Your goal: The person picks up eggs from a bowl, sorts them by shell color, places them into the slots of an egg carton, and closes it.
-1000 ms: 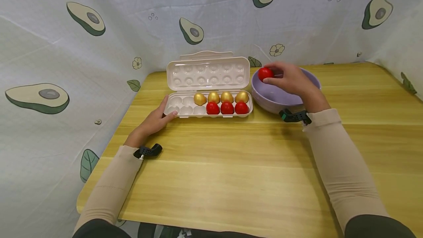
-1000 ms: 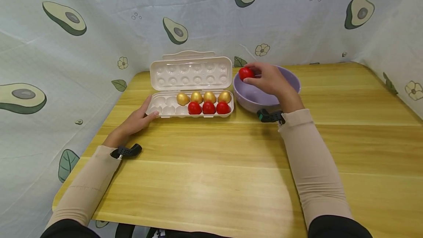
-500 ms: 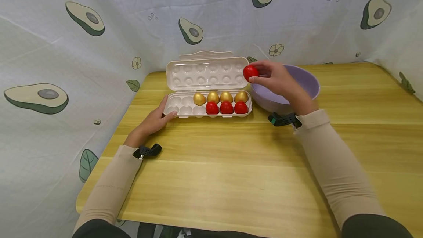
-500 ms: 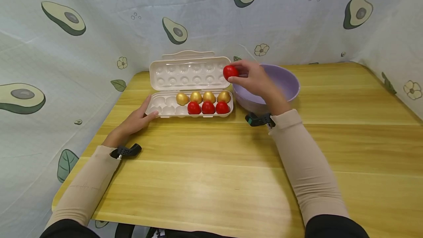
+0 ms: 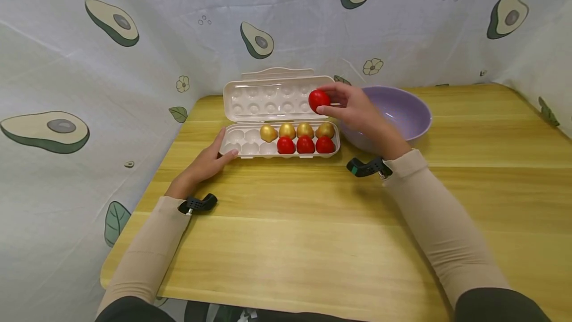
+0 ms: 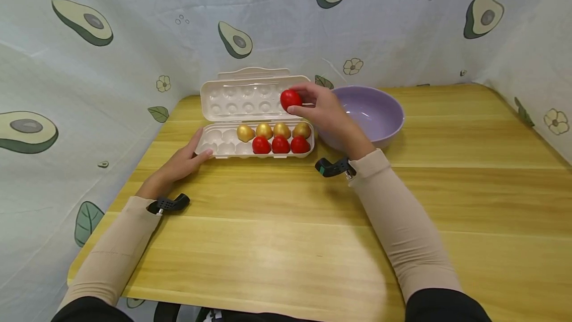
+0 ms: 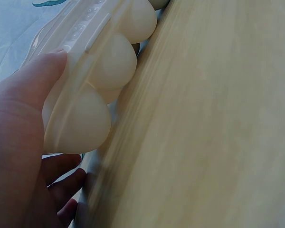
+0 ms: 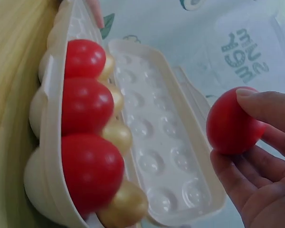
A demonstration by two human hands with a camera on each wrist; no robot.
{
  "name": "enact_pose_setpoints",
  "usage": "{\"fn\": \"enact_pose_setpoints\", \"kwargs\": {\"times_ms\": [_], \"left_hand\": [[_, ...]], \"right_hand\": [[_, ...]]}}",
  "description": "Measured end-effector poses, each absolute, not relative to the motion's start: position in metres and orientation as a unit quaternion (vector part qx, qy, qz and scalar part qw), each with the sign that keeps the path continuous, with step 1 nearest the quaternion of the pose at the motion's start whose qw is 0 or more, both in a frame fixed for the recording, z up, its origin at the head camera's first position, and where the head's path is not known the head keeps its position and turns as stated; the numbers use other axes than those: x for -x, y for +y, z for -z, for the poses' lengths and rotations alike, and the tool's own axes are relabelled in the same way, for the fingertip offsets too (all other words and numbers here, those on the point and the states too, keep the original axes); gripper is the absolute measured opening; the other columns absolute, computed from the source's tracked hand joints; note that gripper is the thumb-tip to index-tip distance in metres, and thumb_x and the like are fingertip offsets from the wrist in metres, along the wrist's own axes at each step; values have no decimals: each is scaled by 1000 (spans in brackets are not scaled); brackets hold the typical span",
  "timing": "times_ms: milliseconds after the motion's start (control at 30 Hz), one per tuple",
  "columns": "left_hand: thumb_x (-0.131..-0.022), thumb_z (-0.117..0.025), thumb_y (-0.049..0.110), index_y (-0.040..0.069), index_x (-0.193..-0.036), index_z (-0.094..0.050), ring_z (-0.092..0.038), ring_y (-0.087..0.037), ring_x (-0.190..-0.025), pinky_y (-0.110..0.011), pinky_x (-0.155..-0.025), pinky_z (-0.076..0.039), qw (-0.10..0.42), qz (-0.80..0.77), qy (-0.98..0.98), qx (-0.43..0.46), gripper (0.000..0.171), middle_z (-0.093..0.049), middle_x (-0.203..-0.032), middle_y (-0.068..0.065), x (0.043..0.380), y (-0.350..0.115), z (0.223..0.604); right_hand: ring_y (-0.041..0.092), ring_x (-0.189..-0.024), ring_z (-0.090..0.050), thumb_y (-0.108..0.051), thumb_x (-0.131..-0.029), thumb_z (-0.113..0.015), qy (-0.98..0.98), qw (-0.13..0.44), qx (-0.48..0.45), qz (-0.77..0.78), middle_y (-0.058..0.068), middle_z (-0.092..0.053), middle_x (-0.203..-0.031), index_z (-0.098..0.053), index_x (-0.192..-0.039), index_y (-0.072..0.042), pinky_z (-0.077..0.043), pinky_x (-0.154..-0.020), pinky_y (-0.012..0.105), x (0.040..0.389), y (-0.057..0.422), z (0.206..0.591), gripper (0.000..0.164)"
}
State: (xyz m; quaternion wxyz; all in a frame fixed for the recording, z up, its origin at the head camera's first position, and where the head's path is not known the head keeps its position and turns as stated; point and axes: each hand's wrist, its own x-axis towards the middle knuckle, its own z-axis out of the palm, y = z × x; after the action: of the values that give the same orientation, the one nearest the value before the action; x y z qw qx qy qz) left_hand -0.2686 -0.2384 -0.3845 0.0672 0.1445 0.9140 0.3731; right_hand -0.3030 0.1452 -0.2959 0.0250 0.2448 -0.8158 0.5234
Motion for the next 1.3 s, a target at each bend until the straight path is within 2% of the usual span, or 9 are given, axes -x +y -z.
{"fn": "enact_pose_setpoints", "kwargs": {"times_ms": [100,333,533,800,1033,1200,1300], "left_hand": [[-85,-42,61,25,-145,7,-9,-14,-135,-40,-109,-12,70,-373,914,-143,85,-1,-149,10,269,-240,384],[-85,-42,62,30,-144,9,-8,-14,-135,-41,-109,-11,72,-374,913,-144,84,0,-148,12,269,-242,385],[-83,-42,65,40,-140,10,-8,-15,-135,-42,-109,-11,76,-365,918,-135,81,-1,-148,12,273,-236,383],[-83,-41,65,36,-142,9,-8,-13,-135,-40,-109,-12,73,-371,915,-144,82,0,-148,14,275,-235,386],[-83,-42,65,37,-142,8,-9,-14,-135,-41,-109,-12,70,-370,915,-143,82,-1,-148,12,274,-238,387],[-83,-42,64,29,-145,7,-10,-15,-135,-42,-108,-13,68,-371,916,-140,86,-2,-148,12,272,-241,387],[-84,-42,64,28,-145,7,-9,-14,-135,-42,-108,-12,70,-373,915,-137,86,-2,-148,12,272,-240,387]], "right_hand": [[16,-104,-55,-24,-80,-69,-800,6,-249,-546,1,-58,-114,-51,-123,-18,-45,-89,30,302,134,298,47],[18,-105,-54,-16,-80,-69,-791,-6,-264,-553,7,-58,-113,-51,-121,-9,-45,-89,31,301,94,301,45],[15,-103,-55,-24,-80,-70,-805,-10,-267,-529,1,-57,-114,-50,-122,-15,-47,-85,29,307,74,317,48],[18,-101,-55,-19,-80,-69,-811,-12,-268,-520,1,-55,-114,-49,-125,-22,-48,-83,31,302,55,331,49],[18,-102,-54,-16,-79,-71,-820,11,-292,-493,1,-55,-113,-52,-118,-15,-48,-83,30,298,43,340,44],[16,-100,-55,-21,-77,-72,-836,42,-321,-443,0,-57,-111,-53,-117,-15,-47,-85,29,296,35,346,44],[14,-97,-54,-21,-77,-72,-843,54,-332,-420,-1,-58,-108,-53,-116,-14,-47,-85,30,295,33,349,43]]}}
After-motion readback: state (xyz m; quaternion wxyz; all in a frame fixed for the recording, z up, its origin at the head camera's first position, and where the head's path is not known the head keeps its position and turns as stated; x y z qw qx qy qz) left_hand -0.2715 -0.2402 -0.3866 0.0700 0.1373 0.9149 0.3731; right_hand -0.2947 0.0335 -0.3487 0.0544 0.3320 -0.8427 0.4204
